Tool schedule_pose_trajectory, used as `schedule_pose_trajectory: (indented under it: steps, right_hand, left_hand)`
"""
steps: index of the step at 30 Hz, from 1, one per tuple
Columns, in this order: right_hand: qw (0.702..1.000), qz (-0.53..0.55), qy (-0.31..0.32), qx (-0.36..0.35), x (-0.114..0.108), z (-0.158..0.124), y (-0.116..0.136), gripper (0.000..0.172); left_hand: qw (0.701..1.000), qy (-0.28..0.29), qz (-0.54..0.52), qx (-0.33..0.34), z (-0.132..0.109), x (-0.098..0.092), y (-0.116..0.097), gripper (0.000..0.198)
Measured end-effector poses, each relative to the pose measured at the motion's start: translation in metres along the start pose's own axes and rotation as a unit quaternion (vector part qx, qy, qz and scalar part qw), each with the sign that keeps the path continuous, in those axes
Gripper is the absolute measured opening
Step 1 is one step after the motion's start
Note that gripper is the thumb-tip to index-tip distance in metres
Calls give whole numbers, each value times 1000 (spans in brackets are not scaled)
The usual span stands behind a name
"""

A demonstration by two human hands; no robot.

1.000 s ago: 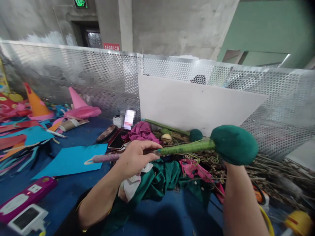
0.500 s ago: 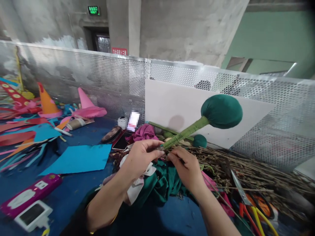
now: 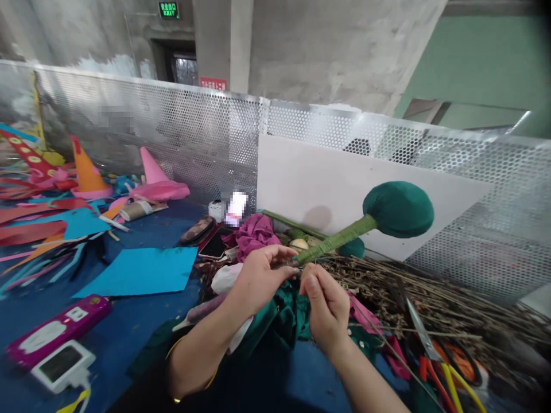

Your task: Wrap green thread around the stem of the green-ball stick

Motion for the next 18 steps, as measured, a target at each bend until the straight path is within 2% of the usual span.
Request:
schedule_pose_trajectory:
  steps: [4,9,14,18]
  right_hand:
    - [994,-104,10,-27,2,-2,5,28]
    - [981,-186,-19,-56,3,-1,12,26]
    - [975,-214,-19,-60,6,-3,13,26]
    - [981,-191,6,-37,5,0,12,29]
  left_hand:
    - [999,-9,25,19,1,2,3,30]
    - [997,-18,64,38,-1,2,5,28]
    - [991,-32,124,43,-3,2,3,26]
    - [982,-30,183,39,-3,1,0,25]
Point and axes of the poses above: each hand's wrist, its own z-axis towards the middle knuckle, its own x-axis out of the palm, y = z × x, the point moved 2 cm from there along z, towards the middle knuckle, and after that the axes turned 10 degrees about y, right-handed, at the moved point
